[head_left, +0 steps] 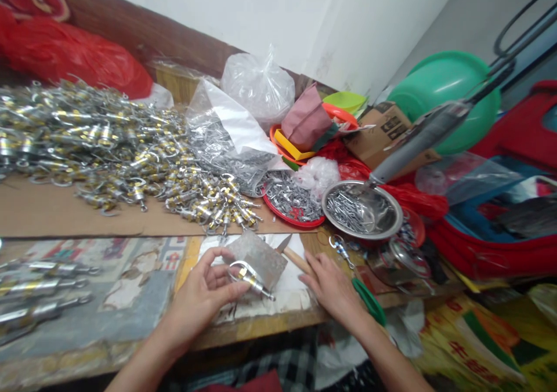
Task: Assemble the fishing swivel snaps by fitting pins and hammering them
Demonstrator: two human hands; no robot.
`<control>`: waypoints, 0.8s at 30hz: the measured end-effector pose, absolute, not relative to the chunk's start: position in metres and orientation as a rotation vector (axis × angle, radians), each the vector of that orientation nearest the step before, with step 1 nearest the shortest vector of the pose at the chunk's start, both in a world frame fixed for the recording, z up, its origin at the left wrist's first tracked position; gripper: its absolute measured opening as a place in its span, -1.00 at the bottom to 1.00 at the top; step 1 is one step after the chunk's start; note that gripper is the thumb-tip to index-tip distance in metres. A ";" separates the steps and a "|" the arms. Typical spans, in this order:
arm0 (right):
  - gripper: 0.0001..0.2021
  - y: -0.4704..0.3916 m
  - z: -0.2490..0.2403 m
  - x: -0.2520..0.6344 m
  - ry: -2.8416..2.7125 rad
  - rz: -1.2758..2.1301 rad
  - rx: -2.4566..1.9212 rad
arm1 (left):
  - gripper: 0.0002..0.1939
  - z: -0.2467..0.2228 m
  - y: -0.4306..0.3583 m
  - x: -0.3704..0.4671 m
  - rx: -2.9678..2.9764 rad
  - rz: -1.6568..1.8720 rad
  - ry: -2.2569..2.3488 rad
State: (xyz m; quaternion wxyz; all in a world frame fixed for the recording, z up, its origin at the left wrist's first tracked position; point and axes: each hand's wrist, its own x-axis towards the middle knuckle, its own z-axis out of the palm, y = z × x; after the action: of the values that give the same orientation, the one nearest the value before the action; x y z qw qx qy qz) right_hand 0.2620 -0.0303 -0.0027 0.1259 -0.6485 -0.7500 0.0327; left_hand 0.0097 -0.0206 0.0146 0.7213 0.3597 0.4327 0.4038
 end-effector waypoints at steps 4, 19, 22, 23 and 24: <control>-0.80 -0.038 0.007 0.266 -2.165 0.289 -1.899 | -0.54 0.015 -0.021 0.009 0.793 0.893 0.958; -0.47 -0.065 0.045 0.222 -2.276 0.121 -1.345 | -0.56 0.014 -0.019 0.010 0.800 0.906 0.900; -0.51 -0.067 0.042 0.219 -2.284 0.222 -1.362 | -0.55 0.014 -0.019 0.014 0.821 0.909 0.926; -0.54 -0.066 0.040 0.220 -2.271 0.263 -1.396 | -0.55 0.015 -0.020 0.013 0.832 0.908 0.939; -0.57 -0.064 0.038 0.222 -2.225 0.298 -1.432 | -0.54 0.016 -0.020 0.010 0.844 0.910 0.959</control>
State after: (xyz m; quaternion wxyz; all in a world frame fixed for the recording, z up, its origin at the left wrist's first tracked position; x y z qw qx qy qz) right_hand 0.2220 -0.0635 0.0376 0.2371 -0.5225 -0.8118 0.1086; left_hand 0.0105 -0.0200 0.0162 0.7078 0.3802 0.4317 0.4099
